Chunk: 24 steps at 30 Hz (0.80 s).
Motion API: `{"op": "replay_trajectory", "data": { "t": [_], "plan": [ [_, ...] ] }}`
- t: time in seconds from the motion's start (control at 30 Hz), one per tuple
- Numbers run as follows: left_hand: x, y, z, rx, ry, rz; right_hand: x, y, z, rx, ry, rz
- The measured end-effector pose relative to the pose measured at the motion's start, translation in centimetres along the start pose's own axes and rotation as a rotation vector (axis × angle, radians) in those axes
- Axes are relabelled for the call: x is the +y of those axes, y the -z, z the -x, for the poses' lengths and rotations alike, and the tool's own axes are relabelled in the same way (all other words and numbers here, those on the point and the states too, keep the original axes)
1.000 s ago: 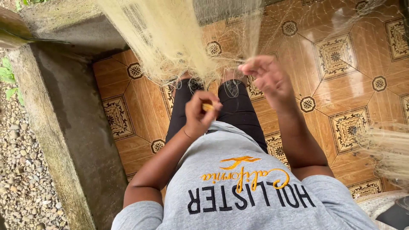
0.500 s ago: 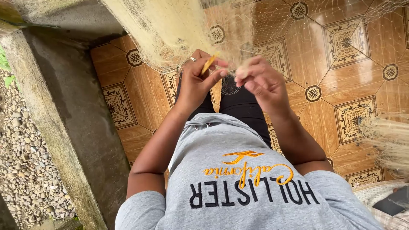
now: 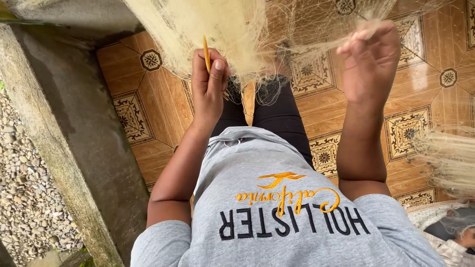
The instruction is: Weaving or repairing a fine-mesh fishing net using a shuttle and scissors while seated on the floor.
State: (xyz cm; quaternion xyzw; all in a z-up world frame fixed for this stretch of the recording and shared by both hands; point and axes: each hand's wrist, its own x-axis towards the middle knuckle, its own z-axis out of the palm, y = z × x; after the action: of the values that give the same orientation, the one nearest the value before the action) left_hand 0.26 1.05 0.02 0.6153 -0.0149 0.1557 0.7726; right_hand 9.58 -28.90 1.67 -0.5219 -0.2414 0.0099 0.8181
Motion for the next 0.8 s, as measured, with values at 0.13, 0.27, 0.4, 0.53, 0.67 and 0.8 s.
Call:
{"op": "replay_trajectory", "data": {
  "t": [0.13, 0.27, 0.4, 0.53, 0.67, 0.8],
  "plan": [
    [0.4, 0.2, 0.3, 0.012, 0.007, -0.011, 0.5, 0.5, -0.5, 0.015, 0.008, 0.027],
    [0.2, 0.0, 0.5, 0.006, 0.004, 0.049, 0.7, 0.8, -0.9, 0.079, -0.003, 0.025],
    [0.4, -0.6, 1.3, -0.023, 0.019, 0.088, 0.7, 1.0, -1.6, 0.128, -0.008, 0.055],
    [0.7, -1.3, 2.3, -0.049, -0.038, 0.004, 1.0, 1.7, -2.1, 0.123, 0.018, 0.056],
    [0.8, -1.6, 3.4, -0.077, -0.02, 0.002, 1.2, 1.2, -2.2, 0.126, 0.017, 0.072],
    [1.8, -1.1, 4.3, -0.103, 0.034, -0.103, 2.1, -2.0, -0.9, 0.094, 0.031, 0.32]
  ]
}}
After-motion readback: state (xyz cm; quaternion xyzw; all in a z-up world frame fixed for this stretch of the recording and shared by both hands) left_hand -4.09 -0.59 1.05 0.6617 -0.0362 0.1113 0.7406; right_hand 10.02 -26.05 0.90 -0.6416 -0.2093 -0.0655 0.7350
